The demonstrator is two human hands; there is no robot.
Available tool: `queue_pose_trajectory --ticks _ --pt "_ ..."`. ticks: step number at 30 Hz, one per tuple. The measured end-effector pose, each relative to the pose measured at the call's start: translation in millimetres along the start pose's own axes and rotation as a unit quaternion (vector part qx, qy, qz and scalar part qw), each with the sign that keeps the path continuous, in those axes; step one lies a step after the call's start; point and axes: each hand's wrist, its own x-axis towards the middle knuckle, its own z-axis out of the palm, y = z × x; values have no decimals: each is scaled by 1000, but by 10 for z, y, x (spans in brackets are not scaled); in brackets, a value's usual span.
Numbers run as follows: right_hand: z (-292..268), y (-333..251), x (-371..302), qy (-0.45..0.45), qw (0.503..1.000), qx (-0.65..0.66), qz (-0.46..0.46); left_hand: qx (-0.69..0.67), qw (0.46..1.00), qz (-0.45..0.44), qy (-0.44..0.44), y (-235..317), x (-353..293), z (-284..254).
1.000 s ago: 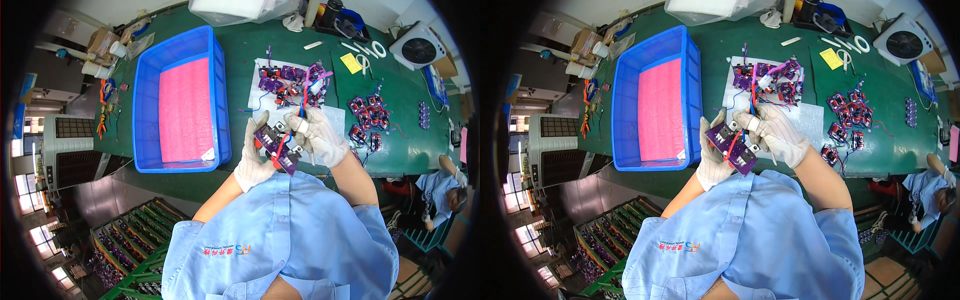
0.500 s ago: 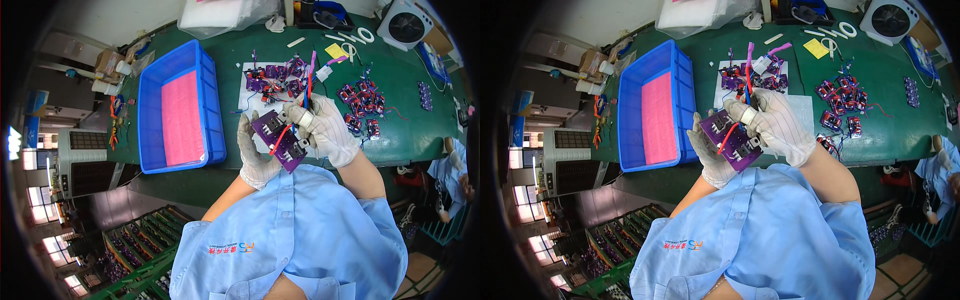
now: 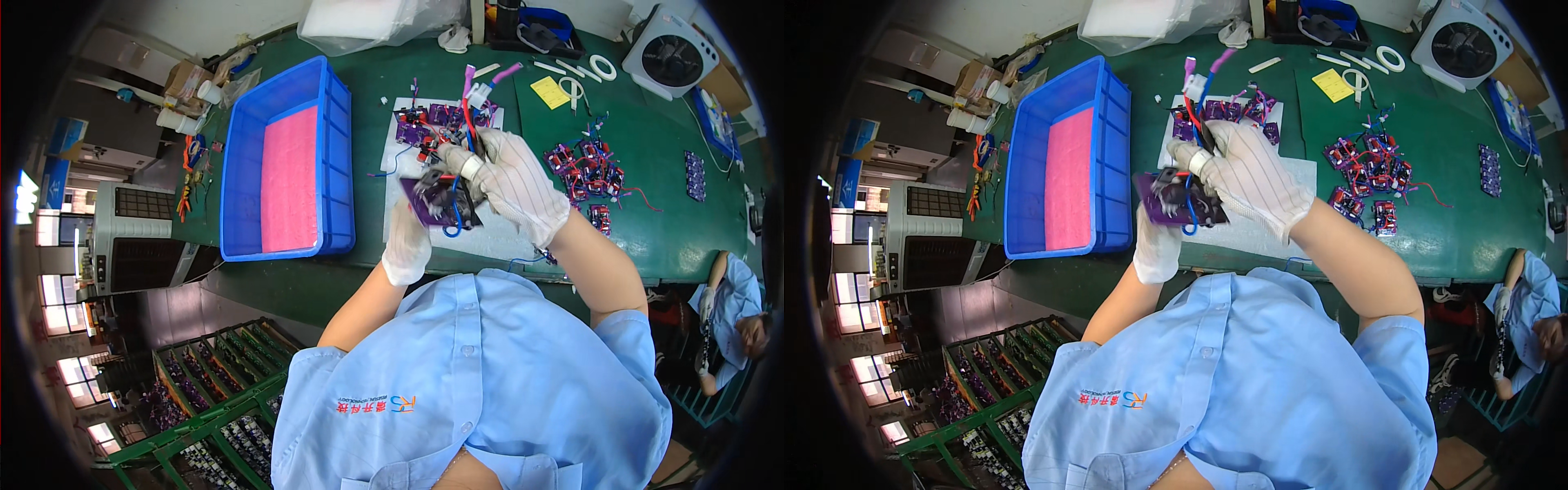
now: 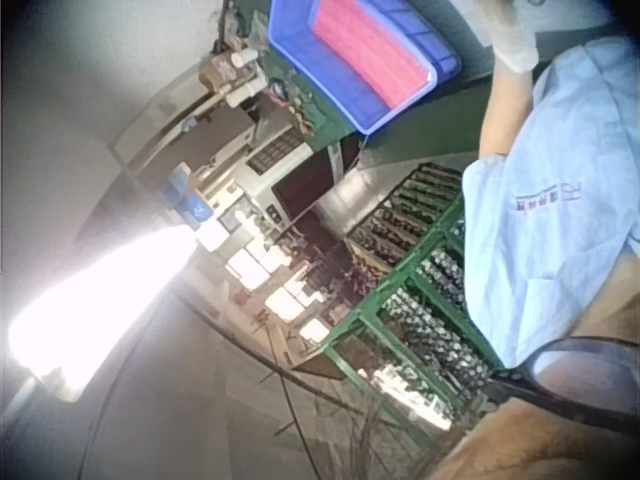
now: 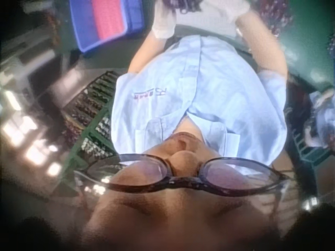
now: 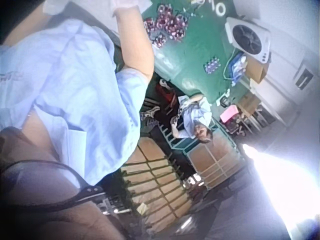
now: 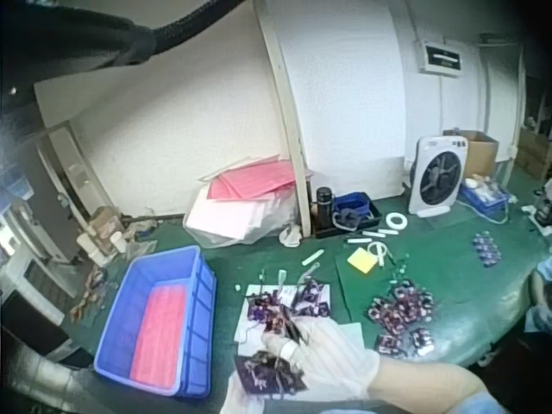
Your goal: Manually assemble and sort small electronic circuit board components and place them into storage racks.
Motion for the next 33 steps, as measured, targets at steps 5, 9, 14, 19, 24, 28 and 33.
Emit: queue_pose_trajectory --ticks 5,9,14,19,24,28,33 --pt "72 -74 104 39 972 -167 -160 -414 903 -77 -82 107 22 178" --pt "140 -88 224 23 976 -143 -163 -406 899 -97 -130 198 74 60" --pt "299 -64 338 1 965 -110 -239 -437 882 -137 -116 202 64 -160" --pt "343 -9 491 -24 926 -250 -282 -477 833 -142 -239 200 131 -415" --pt "414 -117 549 -38 865 -251 -433 -530 796 -254 -147 246 74 -572" --pt "487 -157 593 -41 843 -230 -484 -670 657 -270 -215 208 33 -698" --pt "558 -115 588 -51 865 -219 -449 -495 783 -269 -265 154 119 -820"
